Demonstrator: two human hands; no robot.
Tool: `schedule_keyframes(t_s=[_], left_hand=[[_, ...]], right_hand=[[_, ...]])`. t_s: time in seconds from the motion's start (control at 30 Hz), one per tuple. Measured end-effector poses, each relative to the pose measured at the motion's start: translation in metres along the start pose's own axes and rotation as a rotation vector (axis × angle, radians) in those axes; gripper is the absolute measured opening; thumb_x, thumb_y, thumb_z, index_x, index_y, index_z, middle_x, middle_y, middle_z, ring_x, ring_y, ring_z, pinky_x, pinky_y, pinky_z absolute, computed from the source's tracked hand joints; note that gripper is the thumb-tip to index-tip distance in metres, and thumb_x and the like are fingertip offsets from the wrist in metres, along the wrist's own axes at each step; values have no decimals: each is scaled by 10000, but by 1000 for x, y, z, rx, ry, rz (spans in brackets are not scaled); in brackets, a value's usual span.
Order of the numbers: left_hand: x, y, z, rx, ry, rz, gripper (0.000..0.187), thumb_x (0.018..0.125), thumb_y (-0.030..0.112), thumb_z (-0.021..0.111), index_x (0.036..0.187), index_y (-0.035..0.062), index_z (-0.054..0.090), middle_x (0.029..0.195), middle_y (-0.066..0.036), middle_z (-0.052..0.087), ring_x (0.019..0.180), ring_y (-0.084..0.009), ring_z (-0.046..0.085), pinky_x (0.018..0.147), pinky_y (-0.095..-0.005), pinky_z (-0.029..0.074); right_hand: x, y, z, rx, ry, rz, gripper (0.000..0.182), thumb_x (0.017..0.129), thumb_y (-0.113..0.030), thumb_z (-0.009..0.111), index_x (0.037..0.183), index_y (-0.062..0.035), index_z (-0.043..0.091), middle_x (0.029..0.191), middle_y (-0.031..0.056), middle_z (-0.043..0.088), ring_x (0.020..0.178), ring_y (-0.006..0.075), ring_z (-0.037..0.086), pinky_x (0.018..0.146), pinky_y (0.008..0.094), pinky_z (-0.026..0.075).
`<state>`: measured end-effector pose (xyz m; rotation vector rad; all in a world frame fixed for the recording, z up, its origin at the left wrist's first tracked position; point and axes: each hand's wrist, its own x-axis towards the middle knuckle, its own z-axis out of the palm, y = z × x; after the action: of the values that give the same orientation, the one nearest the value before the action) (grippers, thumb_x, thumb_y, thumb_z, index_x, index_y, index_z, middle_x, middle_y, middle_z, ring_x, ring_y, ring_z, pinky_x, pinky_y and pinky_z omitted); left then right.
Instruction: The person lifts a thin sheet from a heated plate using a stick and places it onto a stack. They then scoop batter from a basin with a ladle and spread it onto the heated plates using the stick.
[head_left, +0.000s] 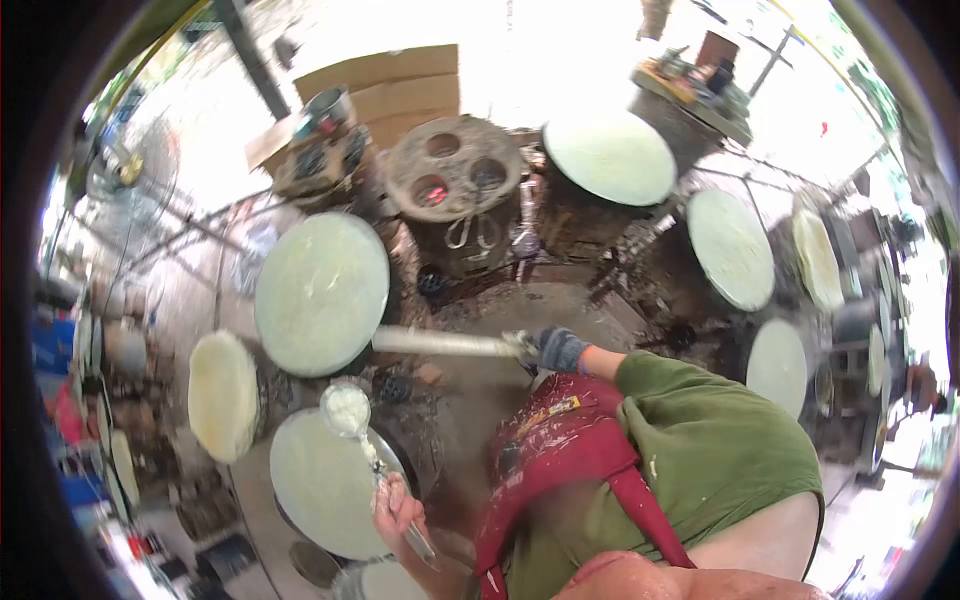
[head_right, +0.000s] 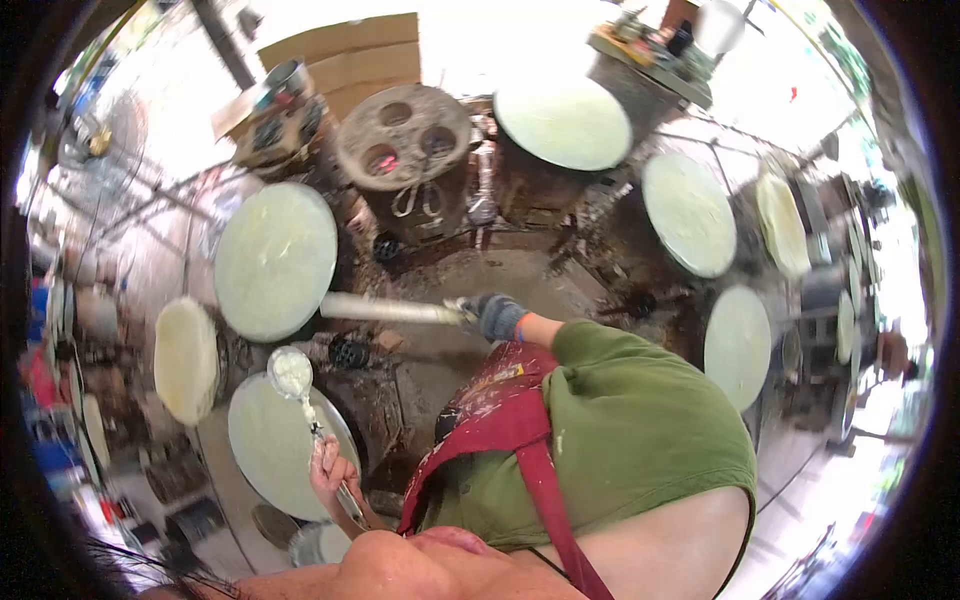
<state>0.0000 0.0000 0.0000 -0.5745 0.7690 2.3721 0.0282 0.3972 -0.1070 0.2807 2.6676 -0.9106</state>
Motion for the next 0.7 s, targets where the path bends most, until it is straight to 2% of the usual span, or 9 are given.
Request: schedule_keyframes(t_s=[0.03, 0.07, 0.1, 0.13, 0.23, 0.33, 0.47, 0.57, 0.7], left_hand=[[14, 2, 8, 10, 33, -9, 313, 964, 228, 382, 1034, -62, 476, 577, 10, 398, 306, -30, 281, 256, -177, 201], [30, 6, 14, 22, 68, -17, 333, 977, 231, 346, 1041, -73, 467, 561, 9, 389, 305, -37, 289, 246, -184, 199], [-34, 6, 29, 143, 84, -28, 302, 967, 212, 370, 1018, -66, 475, 579, 18, 398, 304, -28, 273, 258, -174, 189], [-24, -5, 35, 176, 8, -54, 270, 956, 192, 395, 995, -60, 484, 597, 27, 406, 303, -19, 256, 270, -163, 179], [4, -41, 61, 242, -155, -125, 251, 944, 179, 424, 982, -62, 484, 608, 30, 408, 297, -21, 239, 283, -157, 173], [25, -68, 84, 256, -271, -241, 284, 958, 196, 382, 1024, -72, 450, 612, 10, 409, 308, -35, 274, 288, -178, 195], [43, -118, 128, 163, -400, -419, 326, 979, 213, 303, 1095, -81, 382, 638, -19, 424, 341, -50, 358, 321, -212, 237], [50, -165, 171, 60, -427, -511, 320, 971, 186, 304, 1115, -95, 356, 651, -34, 446, 348, -57, 400, 343, -208, 231], [53, -221, 221, 39, -447, -618, 336, 968, 182, 302, 1117, -117, 346, 661, -51, 459, 348, -66, 418, 332, -207, 216]], right_hand=[[-18, -3, -18, -170, -73, -17, 435, 806, -391, 574, 1177, -165, 551, 850, 160, 632, 738, 305, 614, 673, 393, 477], [-28, 10, -17, -38, 49, 28, 423, 807, -384, 574, 1166, -161, 557, 857, 166, 630, 744, 315, 610, 673, 396, 475], [-101, 12, 18, 199, 129, 69, 411, 809, -377, 574, 1155, -157, 563, 865, 172, 628, 750, 326, 607, 673, 400, 472], [-122, 34, 12, 317, 266, 117, 400, 810, -371, 574, 1145, -152, 569, 872, 178, 626, 756, 336, 603, 673, 403, 470], [-186, 73, -25, 194, 469, 557, 386, 814, -298, 605, 1142, -96, 579, 928, 194, 623, 830, 353, 593, 731, 369, 465], [-227, 133, 3, 270, 784, 606, 426, 809, -287, 613, 1177, -81, 556, 999, 194, 615, 891, 336, 597, 776, 352, 461], [-273, 193, 19, 313, 793, 711, 442, 819, -266, 602, 1206, -65, 530, 1089, 181, 594, 968, 291, 592, 835, 318, 453], [-300, 224, 13, 406, 892, 708, 437, 825, -367, 557, 1175, -106, 556, 1023, 186, 607, 913, 367, 571, 783, 401, 462], [-334, 250, 3, 376, 927, 784, 454, 827, -371, 555, 1208, -125, 536, 1014, 180, 616, 923, 353, 580, 792, 385, 466]])
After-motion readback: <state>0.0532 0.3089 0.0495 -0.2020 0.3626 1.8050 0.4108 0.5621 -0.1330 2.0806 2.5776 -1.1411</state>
